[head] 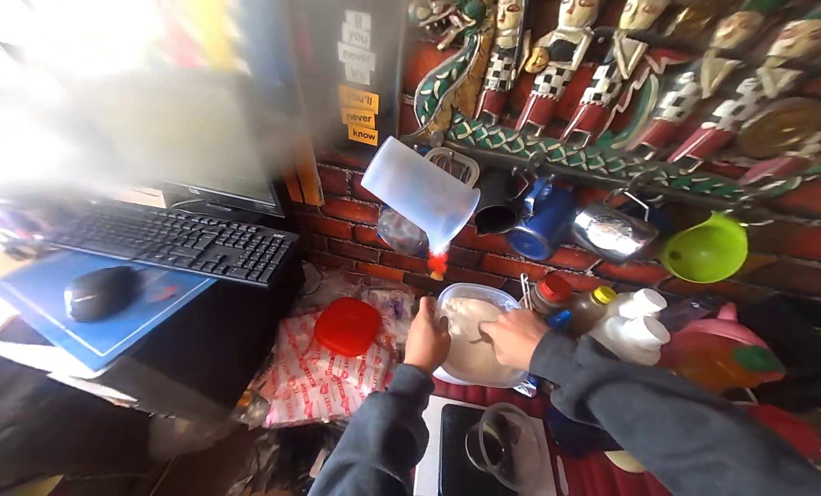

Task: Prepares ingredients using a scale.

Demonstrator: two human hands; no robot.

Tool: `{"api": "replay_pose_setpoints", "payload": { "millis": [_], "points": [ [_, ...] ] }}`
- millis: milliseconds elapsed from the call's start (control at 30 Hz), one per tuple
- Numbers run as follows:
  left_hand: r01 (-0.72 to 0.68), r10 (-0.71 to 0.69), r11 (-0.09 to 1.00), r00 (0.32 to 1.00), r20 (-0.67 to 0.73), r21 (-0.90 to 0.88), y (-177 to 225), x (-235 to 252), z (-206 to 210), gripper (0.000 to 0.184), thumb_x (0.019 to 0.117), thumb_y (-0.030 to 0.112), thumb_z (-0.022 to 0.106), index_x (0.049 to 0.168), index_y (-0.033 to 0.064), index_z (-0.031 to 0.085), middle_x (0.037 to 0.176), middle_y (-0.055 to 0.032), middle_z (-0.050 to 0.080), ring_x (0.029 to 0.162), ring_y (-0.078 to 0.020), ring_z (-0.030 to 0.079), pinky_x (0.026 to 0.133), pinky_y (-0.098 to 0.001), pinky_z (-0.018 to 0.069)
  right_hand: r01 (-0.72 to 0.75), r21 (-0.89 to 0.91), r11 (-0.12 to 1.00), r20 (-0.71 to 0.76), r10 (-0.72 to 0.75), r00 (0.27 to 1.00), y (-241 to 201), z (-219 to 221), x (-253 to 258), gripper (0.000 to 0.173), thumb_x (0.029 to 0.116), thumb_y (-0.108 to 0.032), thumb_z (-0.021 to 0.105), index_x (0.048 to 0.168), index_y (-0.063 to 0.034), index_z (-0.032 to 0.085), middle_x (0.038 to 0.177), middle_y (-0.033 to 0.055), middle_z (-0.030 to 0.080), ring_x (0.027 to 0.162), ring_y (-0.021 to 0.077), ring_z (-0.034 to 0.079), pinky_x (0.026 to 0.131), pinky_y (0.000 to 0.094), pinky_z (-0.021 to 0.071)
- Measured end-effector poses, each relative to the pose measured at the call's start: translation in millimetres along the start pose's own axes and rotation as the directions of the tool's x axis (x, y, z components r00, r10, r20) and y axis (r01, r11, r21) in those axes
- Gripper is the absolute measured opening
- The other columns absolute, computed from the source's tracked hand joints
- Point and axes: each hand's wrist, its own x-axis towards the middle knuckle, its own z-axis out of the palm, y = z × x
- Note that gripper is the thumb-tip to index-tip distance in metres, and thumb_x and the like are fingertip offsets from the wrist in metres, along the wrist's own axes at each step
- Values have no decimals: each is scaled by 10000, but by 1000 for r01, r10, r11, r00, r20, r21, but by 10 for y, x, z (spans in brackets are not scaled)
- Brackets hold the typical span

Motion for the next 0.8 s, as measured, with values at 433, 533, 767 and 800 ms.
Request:
{"api": "replay_pose_setpoints", "payload": {
  "millis": [433, 533, 767, 800],
  "points": [
    [-47, 46, 998, 999, -23, -35, -22, -78, 2, 446, 1044, 251, 574, 1417, 25, 480, 1202, -199, 670, 1116, -312, 666, 995, -507, 521, -139, 438, 888, -103, 203, 974, 332, 268, -477, 332, 1063, -325, 493, 1184, -129, 731, 1094, 146, 740, 1079, 333, 685, 961, 566, 486],
    [-42, 42, 999, 999, -20, -22, -13, -122, -12, 456, 1041, 224, 574, 1436, 25, 466, 1225, -206, 662, 1137, -313, 659, 1010, -504, 513, -156, 458, 875, -98, 224, 970, 395, 318, -529, 334, 1063, -334, 495, 1191, -134, 730, 1098, 146, 739, 1083, 339, 684, 955, 572, 490],
    [-28, 28, 1000, 999, -20, 3, -5, -163, -4, 447, 1030, 157, 564, 1448, 40, 458, 1254, -204, 659, 1149, -315, 662, 1014, -501, 515, -152, 450, 880, -135, 235, 963, 416, 329, -662, 322, 1050, -360, 512, 1144, -156, 742, 1045, 122, 745, 1040, 316, 692, 919, 561, 499],
    [-25, 25, 1000, 999, -20, 6, -2, -165, -3, 445, 1030, 154, 563, 1447, 41, 460, 1252, -206, 657, 1149, -317, 660, 1013, -504, 514, -149, 452, 879, -146, 238, 960, 423, 332, -692, 322, 1047, -369, 518, 1140, -162, 745, 1043, 118, 747, 1040, 311, 694, 919, 559, 502]
  ]
}}
